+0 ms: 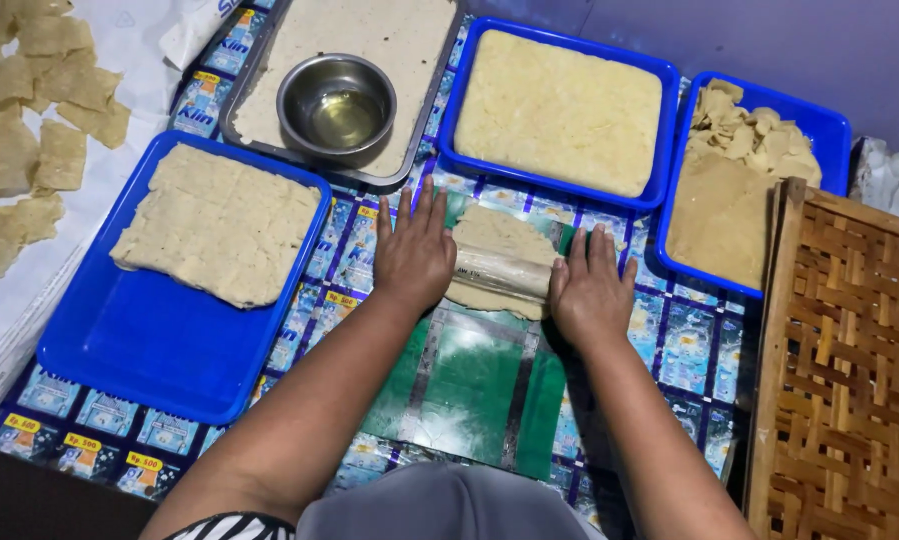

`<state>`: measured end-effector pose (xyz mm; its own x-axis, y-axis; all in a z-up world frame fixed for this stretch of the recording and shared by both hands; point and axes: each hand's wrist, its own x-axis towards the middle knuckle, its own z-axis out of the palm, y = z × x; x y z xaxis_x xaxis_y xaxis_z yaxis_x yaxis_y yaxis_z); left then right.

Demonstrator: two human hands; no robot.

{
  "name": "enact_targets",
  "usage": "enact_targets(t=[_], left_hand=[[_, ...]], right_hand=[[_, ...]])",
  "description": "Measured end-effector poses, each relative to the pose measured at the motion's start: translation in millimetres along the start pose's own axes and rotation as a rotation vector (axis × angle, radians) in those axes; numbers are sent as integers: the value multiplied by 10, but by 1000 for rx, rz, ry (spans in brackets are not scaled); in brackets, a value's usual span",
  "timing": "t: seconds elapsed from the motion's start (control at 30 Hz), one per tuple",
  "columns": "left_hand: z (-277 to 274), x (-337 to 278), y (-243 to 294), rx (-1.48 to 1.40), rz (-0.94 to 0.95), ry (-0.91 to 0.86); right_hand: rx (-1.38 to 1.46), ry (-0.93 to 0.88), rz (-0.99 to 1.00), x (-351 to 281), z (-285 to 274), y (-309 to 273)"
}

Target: Preparing thin sheets of dough by smoothing with a spatula, rolling with a wooden pin, and cutting into pieces.

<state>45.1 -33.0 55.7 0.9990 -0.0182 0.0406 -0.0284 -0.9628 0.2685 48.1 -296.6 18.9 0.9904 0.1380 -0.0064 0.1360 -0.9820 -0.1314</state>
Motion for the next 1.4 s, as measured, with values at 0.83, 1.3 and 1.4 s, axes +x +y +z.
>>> enact_targets(t=[0.83,1.3,1.4], left_hand=[[89,-327,-30,-46,115,22],[-144,-123,58,-58,111,-34],[-74,-216,-7,-69,90,-97]], right_hand=[[-36,431,-132,-426,71,-240],[47,194,-20,-262,-175,-301],[33,28,-19,-310,-187,-213]])
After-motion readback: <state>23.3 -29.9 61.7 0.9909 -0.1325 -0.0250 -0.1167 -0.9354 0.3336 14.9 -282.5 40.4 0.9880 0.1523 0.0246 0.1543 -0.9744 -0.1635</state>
